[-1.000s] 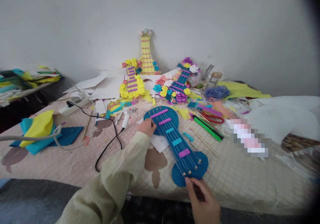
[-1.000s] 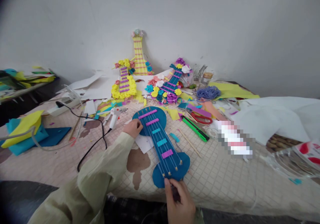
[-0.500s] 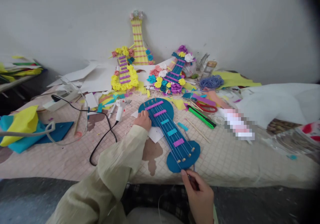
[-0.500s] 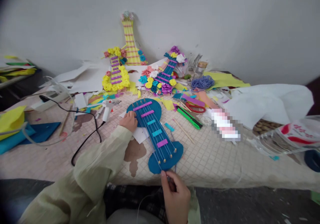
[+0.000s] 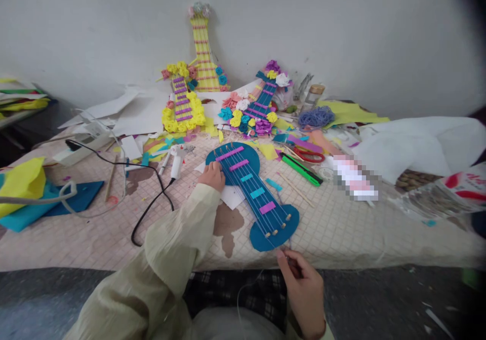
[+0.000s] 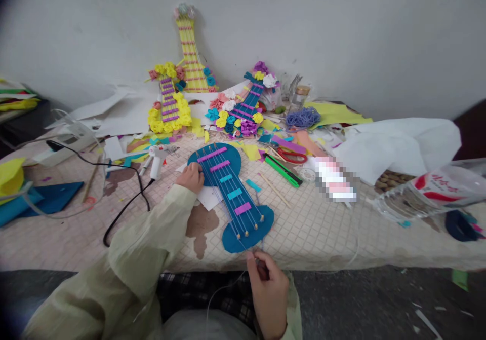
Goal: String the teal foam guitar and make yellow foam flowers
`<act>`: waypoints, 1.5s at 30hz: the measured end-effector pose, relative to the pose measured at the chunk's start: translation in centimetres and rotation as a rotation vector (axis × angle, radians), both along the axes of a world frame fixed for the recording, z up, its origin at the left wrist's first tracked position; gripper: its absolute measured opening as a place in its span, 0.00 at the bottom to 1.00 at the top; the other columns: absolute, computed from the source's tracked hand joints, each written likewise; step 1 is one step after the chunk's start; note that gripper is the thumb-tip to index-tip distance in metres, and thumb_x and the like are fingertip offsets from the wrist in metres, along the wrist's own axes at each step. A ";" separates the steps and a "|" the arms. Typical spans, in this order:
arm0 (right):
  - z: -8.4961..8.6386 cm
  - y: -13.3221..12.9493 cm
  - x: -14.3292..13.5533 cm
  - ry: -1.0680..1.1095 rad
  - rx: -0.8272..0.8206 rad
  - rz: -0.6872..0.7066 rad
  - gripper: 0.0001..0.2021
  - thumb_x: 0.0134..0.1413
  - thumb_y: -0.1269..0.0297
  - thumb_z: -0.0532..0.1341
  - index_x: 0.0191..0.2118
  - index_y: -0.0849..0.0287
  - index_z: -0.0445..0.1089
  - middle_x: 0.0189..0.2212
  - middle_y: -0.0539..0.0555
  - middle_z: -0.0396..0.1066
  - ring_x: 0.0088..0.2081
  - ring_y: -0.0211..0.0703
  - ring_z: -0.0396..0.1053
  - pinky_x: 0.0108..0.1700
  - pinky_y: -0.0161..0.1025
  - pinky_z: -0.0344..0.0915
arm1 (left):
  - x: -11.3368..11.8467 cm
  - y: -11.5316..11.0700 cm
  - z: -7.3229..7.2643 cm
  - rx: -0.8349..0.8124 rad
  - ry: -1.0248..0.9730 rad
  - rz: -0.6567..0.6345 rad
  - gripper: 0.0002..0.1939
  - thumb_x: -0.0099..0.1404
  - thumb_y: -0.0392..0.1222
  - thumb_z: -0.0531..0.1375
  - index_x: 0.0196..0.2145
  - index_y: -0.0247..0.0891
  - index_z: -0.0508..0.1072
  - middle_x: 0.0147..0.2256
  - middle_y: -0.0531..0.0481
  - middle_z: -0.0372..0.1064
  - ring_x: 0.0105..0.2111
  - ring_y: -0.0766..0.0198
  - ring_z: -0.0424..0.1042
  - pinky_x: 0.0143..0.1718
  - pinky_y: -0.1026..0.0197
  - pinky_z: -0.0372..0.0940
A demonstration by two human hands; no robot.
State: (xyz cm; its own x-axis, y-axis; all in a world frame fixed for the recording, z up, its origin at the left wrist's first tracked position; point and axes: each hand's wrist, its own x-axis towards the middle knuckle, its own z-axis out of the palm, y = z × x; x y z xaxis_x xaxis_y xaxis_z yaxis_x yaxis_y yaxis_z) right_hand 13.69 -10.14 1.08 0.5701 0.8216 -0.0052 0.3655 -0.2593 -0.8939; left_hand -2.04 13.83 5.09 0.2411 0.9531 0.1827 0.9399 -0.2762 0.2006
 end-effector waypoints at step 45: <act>2.9 4.5 7.7 -0.623 -0.033 0.194 0.11 0.52 0.60 0.54 0.28 0.58 0.70 0.24 0.52 0.70 0.25 0.39 0.65 0.28 0.34 0.56 | 9.1 -6.9 3.4 -0.230 -0.131 -0.836 0.06 0.55 0.41 0.58 0.31 0.42 0.74 0.33 0.50 0.69 0.39 0.58 0.64 0.39 0.53 0.52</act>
State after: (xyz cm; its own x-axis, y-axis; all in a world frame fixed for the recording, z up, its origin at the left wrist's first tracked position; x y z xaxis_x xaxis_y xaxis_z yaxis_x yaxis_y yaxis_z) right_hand 21.40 -5.67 4.01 0.3158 0.9151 0.2508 0.8555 -0.1603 -0.4924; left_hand 7.04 6.88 8.51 0.8678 0.4900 0.0827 0.4131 -0.8038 0.4280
